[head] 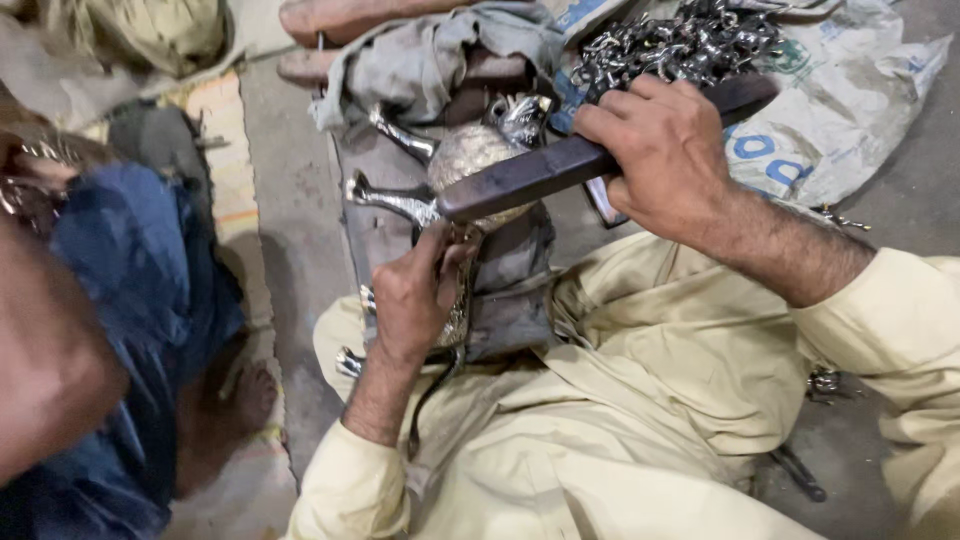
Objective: The person sits on the floor and uses a dark rectangular tool to rub and polish the surface of a silver-colored metal sculpture shaped like a lion. The person holds the sculpture with one hand and repeatedly strokes its body and head with the tool.
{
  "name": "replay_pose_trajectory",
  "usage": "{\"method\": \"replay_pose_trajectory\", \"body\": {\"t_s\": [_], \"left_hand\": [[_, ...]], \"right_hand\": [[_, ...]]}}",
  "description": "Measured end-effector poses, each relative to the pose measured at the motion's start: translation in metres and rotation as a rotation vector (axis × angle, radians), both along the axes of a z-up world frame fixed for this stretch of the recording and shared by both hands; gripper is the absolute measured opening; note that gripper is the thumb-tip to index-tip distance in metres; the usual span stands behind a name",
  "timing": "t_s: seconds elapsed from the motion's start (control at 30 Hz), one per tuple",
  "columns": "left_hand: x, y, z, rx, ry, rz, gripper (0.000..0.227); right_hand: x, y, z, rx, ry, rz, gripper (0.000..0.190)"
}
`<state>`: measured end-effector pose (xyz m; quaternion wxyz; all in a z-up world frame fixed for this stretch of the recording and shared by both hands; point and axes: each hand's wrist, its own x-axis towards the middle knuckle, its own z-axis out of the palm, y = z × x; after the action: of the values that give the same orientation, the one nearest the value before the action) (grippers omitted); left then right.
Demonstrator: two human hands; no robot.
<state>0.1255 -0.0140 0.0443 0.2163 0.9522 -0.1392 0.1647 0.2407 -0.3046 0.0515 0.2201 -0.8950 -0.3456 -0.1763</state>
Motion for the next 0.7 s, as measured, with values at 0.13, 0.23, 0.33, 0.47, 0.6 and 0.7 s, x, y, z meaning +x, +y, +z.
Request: {"method": "replay_pose_trajectory", "body": {"t_s": [0.13, 0.23, 0.33, 0.47, 0.6, 0.7], "left_hand": [[0.004, 0.002, 0.006, -0.152, 0.038, -0.019, 0.037], [0.004, 0.01, 0.011, -0.318, 0.085, 0.018, 0.039], [0.01, 0.014, 0.014, -0.384, 0.098, -0.024, 0.041], [0.011, 0.014, 0.014, -0.229, 0.146, -0.097, 0.04], [0.01, 0.01, 0.012, -0.094, 0.124, -0.073, 0.039], [0.007, 0.006, 0.01, -0.102, 0.07, -0.083, 0.035]], "right_hand": [[0.003, -0.002, -0.006, 0.535, 0.445, 0.084, 0.027], [0.002, -0.002, -0.013, 0.81, 0.618, 0.14, 0.029], [0.0, -0.005, -0.018, 0.658, 0.604, 0.068, 0.03], [-0.004, 0.002, -0.022, 0.269, 0.406, -0.039, 0.031], [-0.015, 0.009, -0.023, 0.357, 0.188, -0.03, 0.034], [-0.019, 0.01, -0.017, 0.491, 0.244, -0.063, 0.027]]}}
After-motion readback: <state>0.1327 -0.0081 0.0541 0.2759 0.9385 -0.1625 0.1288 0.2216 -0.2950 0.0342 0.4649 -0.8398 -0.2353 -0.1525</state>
